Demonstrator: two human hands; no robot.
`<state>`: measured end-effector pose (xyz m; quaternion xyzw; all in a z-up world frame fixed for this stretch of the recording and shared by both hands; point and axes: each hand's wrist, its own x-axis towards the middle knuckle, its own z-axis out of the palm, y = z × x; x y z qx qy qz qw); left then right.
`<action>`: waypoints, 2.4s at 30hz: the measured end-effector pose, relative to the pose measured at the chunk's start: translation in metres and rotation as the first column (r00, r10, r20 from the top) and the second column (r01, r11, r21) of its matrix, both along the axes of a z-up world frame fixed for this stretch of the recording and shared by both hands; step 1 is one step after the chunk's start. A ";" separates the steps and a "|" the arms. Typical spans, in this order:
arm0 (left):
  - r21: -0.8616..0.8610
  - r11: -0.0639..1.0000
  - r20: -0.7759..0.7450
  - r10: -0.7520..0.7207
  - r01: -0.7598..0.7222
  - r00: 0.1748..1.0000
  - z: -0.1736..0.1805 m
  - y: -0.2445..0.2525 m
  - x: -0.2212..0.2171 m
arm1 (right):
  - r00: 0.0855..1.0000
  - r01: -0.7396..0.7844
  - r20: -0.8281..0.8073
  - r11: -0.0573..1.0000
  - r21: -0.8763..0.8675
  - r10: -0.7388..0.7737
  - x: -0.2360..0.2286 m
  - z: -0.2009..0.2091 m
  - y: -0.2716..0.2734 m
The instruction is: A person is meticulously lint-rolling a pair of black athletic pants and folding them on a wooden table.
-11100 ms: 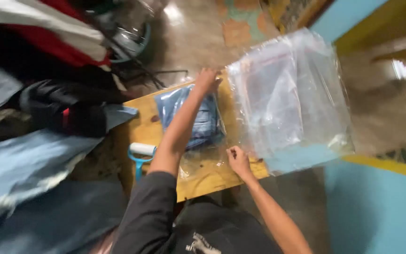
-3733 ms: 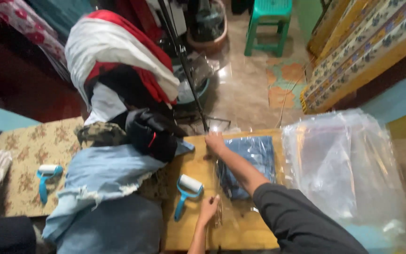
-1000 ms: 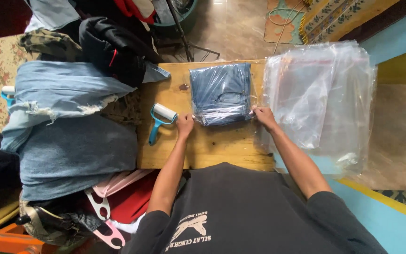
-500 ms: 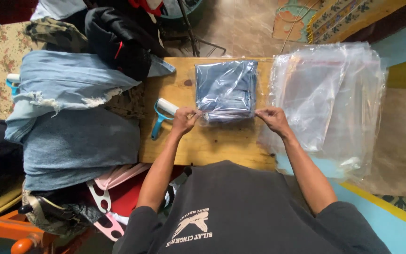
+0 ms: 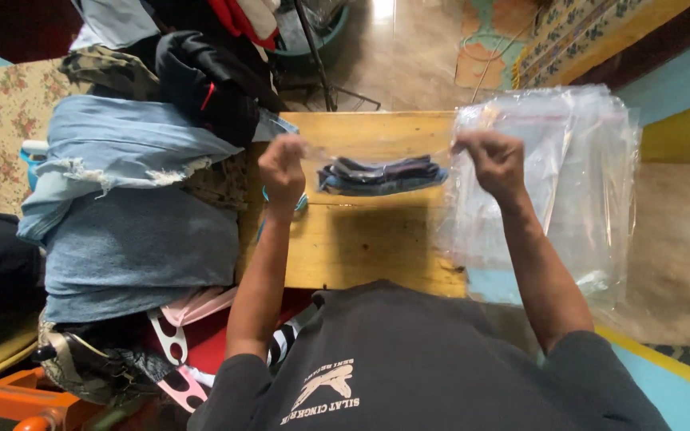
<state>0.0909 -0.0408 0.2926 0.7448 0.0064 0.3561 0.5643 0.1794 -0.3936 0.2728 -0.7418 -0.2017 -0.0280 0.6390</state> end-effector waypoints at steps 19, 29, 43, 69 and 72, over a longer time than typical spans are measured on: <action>-0.111 0.914 -0.310 0.341 -0.390 0.887 -0.095 0.005 0.046 | 0.967 0.211 -0.182 0.958 0.196 -0.176 0.024 -0.049 0.041; -0.355 0.852 -0.057 0.391 -0.384 0.919 -0.060 -0.004 0.034 | 0.950 0.177 -0.308 0.905 0.387 -0.054 0.006 -0.050 0.019; -0.078 0.993 -0.013 -0.093 0.092 0.996 -0.102 -0.007 -0.004 | 0.960 0.136 -0.279 0.870 0.474 0.002 -0.006 -0.051 0.010; -0.291 0.953 -0.412 -0.206 0.086 0.888 -0.085 0.009 -0.019 | 0.912 0.093 -0.406 0.992 0.082 -0.052 -0.031 -0.069 -0.011; -0.200 0.979 -0.608 -0.159 0.043 0.778 -0.134 0.008 -0.049 | 0.692 0.198 -0.721 0.970 0.142 -0.036 -0.058 -0.118 -0.020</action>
